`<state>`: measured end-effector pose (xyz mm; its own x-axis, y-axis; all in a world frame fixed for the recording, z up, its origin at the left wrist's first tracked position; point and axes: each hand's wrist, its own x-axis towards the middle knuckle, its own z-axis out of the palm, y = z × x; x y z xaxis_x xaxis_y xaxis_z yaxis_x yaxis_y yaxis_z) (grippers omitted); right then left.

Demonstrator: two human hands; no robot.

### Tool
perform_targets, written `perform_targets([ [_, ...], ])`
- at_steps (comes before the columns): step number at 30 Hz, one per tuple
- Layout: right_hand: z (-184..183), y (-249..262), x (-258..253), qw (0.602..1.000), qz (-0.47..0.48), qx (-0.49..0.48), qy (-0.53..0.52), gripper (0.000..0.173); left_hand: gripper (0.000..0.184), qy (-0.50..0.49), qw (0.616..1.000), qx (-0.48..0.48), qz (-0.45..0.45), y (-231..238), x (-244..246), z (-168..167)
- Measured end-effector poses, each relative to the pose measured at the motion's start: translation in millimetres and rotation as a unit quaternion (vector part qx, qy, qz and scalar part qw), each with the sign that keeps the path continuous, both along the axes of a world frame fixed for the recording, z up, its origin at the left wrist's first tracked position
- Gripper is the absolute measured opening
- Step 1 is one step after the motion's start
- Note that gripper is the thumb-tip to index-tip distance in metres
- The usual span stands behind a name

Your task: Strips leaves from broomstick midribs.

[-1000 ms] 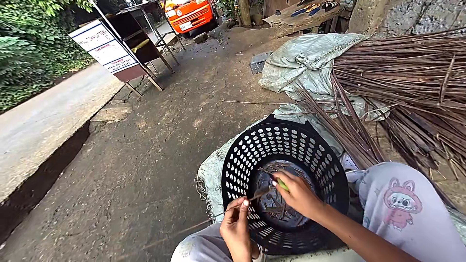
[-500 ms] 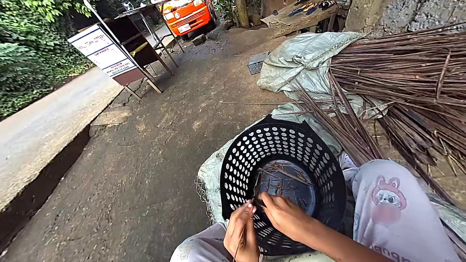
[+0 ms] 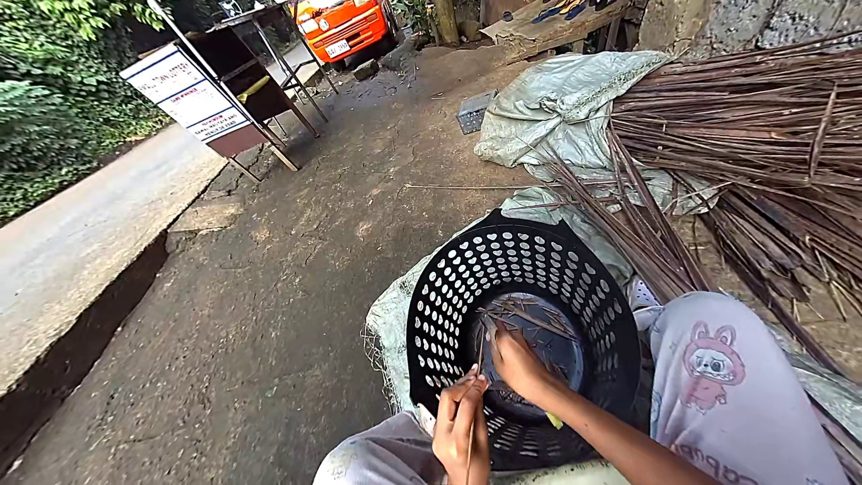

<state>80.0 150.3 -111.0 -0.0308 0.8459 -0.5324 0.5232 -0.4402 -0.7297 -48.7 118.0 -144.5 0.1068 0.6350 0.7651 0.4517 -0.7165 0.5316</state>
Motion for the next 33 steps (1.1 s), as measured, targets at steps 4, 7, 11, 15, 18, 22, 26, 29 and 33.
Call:
perform_targets([
  [4, -6.9, -1.7, -7.9, 0.964, -0.165, -0.040, 0.204, 0.022, 0.012, -0.029, 1.000, -0.010, -0.002, -1.9, 0.1, -3.3],
  [7, -7.0, -0.1, -8.0, 0.916, -0.230, -0.086, 0.317, 0.015, 0.011, -0.035, 0.999, -0.020, 0.005, -5.3, 2.0, -3.1],
  [11, -17.4, 2.8, -3.2, 0.887, -0.309, -0.103, 0.328, 0.013, 0.011, -0.073, 0.997, -0.019, 0.004, -5.2, -8.6, -2.6],
  [15, -33.8, -4.0, -7.7, 0.905, -0.273, -0.107, 0.308, 0.019, 0.011, -0.165, 0.983, -0.060, 0.054, -3.7, -20.5, -3.4],
  [18, -21.4, -10.6, -9.7, 0.864, -0.258, -0.084, 0.425, 0.018, 0.012, -0.219, 0.966, -0.119, 0.067, -2.7, -16.1, -4.6],
  [22, -2.8, -17.1, 0.7, 0.844, -0.209, -0.046, 0.491, 0.022, 0.004, -0.201, 0.953, -0.227, 0.007, -9.7, -6.3, -5.1],
  [26, -3.9, -6.7, 8.1, 0.810, -0.363, -0.027, 0.459, 0.015, 0.025, -0.088, 0.958, -0.272, -0.030, -20.3, -6.3, 0.6],
  [29, -4.8, -0.8, 19.2, 0.832, -0.365, -0.010, 0.418, 0.015, 0.055, 0.034, 0.964, -0.249, 0.081, -22.5, -11.7, 11.8],
  [33, -14.7, -16.0, 16.6, 0.957, -0.161, 0.089, 0.224, 0.038, 0.048, -0.104, 0.933, -0.325, 0.113, -18.8, -6.1, 16.4],
])
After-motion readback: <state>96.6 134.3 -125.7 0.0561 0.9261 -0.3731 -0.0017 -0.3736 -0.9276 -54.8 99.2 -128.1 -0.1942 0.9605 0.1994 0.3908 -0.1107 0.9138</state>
